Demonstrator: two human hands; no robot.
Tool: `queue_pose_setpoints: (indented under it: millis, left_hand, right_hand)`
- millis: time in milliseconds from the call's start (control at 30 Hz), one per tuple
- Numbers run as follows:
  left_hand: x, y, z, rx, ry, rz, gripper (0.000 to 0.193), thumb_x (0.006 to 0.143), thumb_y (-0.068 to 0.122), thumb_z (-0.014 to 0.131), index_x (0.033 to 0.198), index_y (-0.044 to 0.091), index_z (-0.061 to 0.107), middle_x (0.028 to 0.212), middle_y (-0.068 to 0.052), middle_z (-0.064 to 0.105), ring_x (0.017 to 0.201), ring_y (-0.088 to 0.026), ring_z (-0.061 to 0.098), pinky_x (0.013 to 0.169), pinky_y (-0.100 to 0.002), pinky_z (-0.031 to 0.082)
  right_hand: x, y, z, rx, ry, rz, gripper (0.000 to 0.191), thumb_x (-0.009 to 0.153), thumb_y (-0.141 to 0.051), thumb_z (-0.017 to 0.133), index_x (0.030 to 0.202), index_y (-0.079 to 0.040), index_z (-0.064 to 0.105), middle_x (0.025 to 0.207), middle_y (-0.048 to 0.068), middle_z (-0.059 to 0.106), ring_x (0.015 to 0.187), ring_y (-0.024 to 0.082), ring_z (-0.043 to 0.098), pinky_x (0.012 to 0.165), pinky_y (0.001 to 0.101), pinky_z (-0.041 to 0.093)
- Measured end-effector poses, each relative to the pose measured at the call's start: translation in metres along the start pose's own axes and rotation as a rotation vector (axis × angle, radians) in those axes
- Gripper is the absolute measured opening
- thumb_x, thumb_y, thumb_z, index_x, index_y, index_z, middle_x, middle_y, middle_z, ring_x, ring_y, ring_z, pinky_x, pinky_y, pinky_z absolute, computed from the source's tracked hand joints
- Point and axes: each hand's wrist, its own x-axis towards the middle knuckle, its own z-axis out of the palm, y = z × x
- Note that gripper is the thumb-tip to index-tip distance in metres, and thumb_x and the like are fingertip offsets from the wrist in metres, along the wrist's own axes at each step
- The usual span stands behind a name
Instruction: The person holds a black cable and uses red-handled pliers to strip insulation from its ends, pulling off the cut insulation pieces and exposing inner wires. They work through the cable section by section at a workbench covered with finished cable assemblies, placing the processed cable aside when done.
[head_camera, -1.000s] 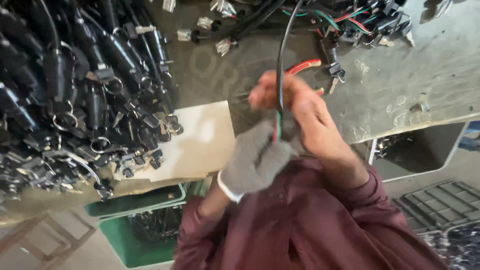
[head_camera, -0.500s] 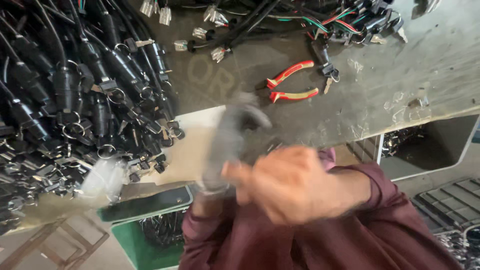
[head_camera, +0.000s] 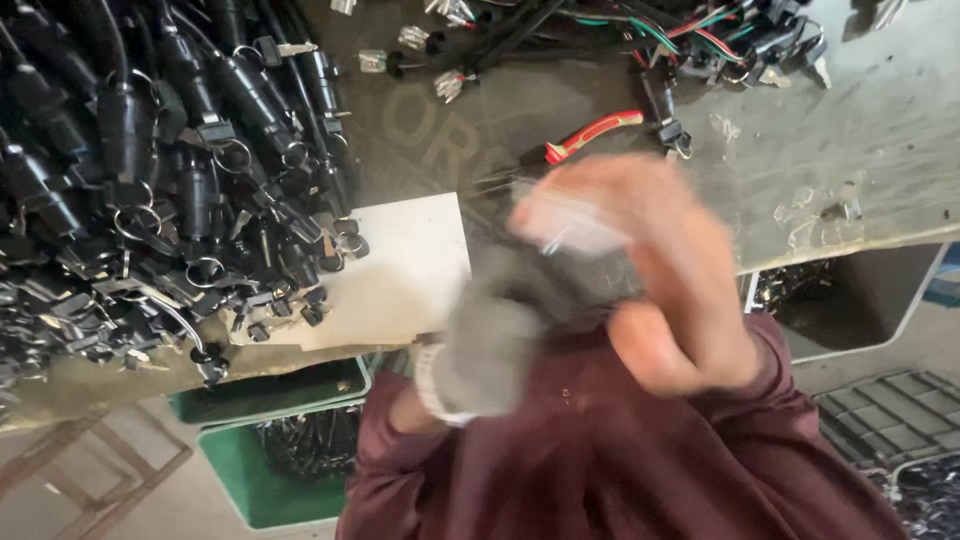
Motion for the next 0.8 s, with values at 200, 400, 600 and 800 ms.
queue_pose_setpoints:
  millis: [200, 400, 600, 800]
  left_hand:
    - [-0.001, -0.015, 0.035, 0.277, -0.353, 0.139, 0.017, 0.108, 0.025, 0.059, 0.114, 0.011, 0.065, 0.101, -0.006, 0.069, 0.094, -0.026, 0.072, 0.095, -0.038, 0.060]
    - [0.018, -0.006, -0.004, 0.642, -0.344, 0.309, 0.018, 0.089, 0.022, 0.072, 0.101, 0.011, 0.063, 0.100, -0.007, 0.068, 0.098, -0.029, 0.069, 0.100, -0.047, 0.051]
    - [0.031, 0.008, -0.036, -0.155, 0.098, -0.296, 0.031, 0.103, 0.028, 0.064, 0.121, 0.004, 0.074, 0.095, -0.006, 0.072, 0.087, -0.014, 0.063, 0.084, -0.029, 0.052]
    - [0.025, 0.012, -0.044, 0.324, 0.216, -0.129, 0.029, 0.094, 0.010, 0.074, 0.122, 0.002, 0.069, 0.124, -0.006, 0.067, 0.105, -0.013, 0.064, 0.095, -0.030, 0.053]
  right_hand:
    - [0.004, -0.002, -0.016, 0.890, 0.209, -0.132, 0.030, 0.094, -0.022, 0.059, 0.113, 0.001, 0.056, 0.107, 0.016, 0.062, 0.098, 0.031, 0.062, 0.085, 0.0454, 0.050]
    - [-0.032, 0.032, -0.026, 0.957, 0.356, -0.181, 0.032, 0.098, -0.016, 0.058, 0.124, 0.000, 0.052, 0.113, 0.017, 0.061, 0.102, 0.030, 0.060, 0.091, 0.0431, 0.049]
    - [0.003, 0.076, 0.000, 0.122, 0.381, 0.111, 0.037, 0.101, -0.011, 0.057, 0.135, 0.000, 0.047, 0.120, 0.018, 0.060, 0.107, 0.030, 0.059, 0.096, 0.0407, 0.047]
    - [-0.059, 0.106, 0.052, 0.227, -0.113, 0.460, 0.042, 0.107, -0.012, 0.063, 0.145, 0.000, 0.050, 0.109, 0.010, 0.065, 0.096, 0.017, 0.058, 0.090, 0.0298, 0.048]
